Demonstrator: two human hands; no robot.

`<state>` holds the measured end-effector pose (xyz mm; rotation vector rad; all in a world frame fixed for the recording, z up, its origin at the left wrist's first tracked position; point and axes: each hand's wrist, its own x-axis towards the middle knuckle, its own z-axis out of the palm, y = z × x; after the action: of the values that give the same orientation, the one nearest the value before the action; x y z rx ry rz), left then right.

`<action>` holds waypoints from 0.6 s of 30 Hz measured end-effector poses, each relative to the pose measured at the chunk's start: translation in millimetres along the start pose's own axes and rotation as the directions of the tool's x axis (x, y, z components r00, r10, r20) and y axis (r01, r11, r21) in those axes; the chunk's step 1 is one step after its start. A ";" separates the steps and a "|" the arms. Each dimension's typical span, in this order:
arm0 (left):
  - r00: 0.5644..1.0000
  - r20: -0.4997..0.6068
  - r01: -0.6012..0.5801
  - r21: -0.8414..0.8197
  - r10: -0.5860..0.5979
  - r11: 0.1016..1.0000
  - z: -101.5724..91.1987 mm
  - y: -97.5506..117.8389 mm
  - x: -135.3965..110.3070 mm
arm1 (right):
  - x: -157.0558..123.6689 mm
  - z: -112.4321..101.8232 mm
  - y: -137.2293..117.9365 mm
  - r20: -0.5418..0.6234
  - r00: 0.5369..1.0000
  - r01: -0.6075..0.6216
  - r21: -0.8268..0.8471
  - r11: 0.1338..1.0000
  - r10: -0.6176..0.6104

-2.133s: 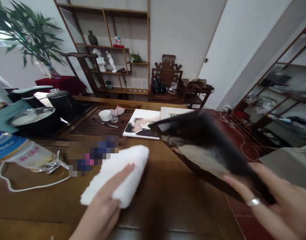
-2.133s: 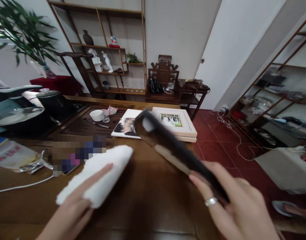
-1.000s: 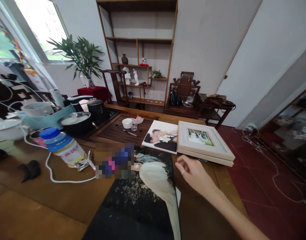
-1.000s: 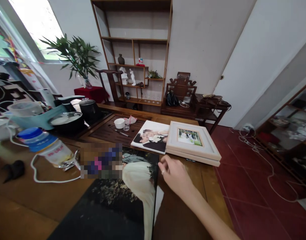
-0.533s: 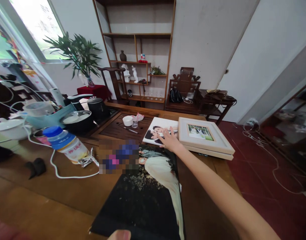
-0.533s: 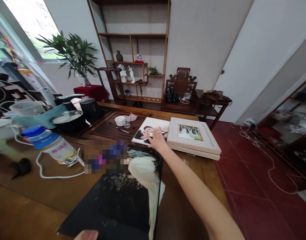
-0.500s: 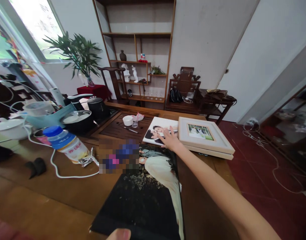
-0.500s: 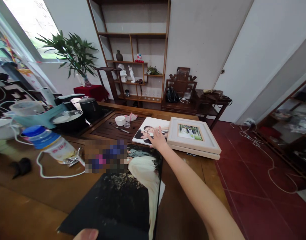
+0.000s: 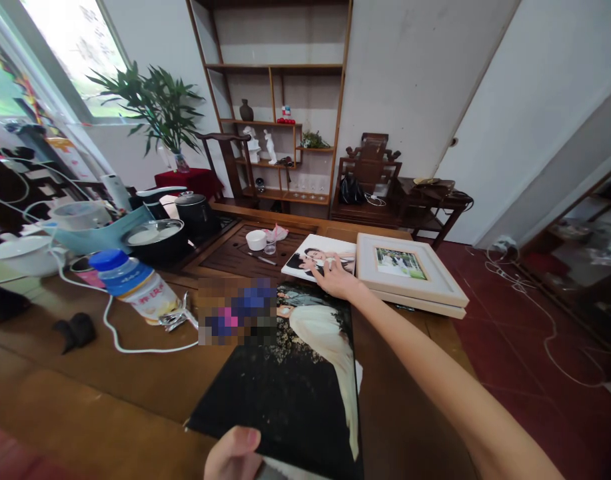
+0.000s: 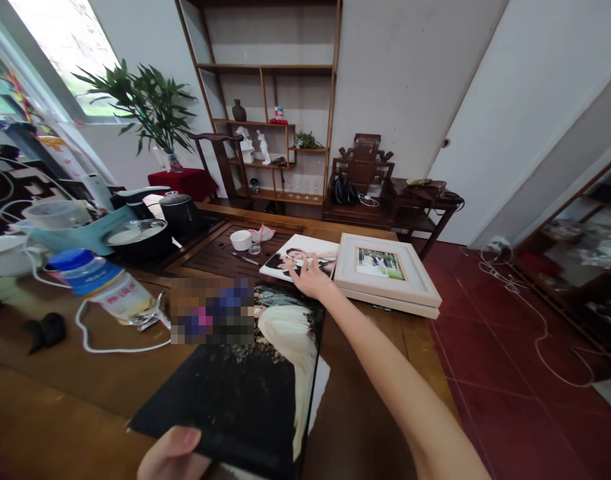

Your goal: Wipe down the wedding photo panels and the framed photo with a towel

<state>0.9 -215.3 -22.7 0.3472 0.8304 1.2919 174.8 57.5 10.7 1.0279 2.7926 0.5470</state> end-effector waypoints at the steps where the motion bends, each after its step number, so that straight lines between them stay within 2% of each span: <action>1: 1.000 -0.020 0.010 -0.018 -0.010 1.000 1.2 2.5 4.0 | 1.0 -3.8 2.5 -0.005 1.000 0.001 0.006 1.000 -0.001; 8: 0.999 -0.031 -0.037 -0.104 0.034 0.994 27.1 31.3 44.0 | 2.9 -35.5 14.8 -0.024 0.999 -0.033 0.093 0.995 0.035; 11: 0.995 -0.070 -0.074 -0.014 0.073 0.997 36.6 46.5 56.3 | -1.7 -46.5 18.6 -0.020 0.999 -0.045 0.141 0.989 0.048; 15: 0.973 -0.128 -0.169 0.157 0.190 0.973 37.9 56.2 65.4 | -7.3 -55.6 25.9 -0.051 0.998 -0.029 0.199 0.980 0.039; 18: 0.963 -0.159 -0.201 0.123 0.219 0.972 38.3 50.5 77.0 | -6.7 -55.3 23.2 -0.077 0.994 -0.060 0.217 0.974 0.078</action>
<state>-4.1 -121.0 9.4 0.4211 1.0325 1.4943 181.2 53.3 70.5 1.1716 2.9514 0.3073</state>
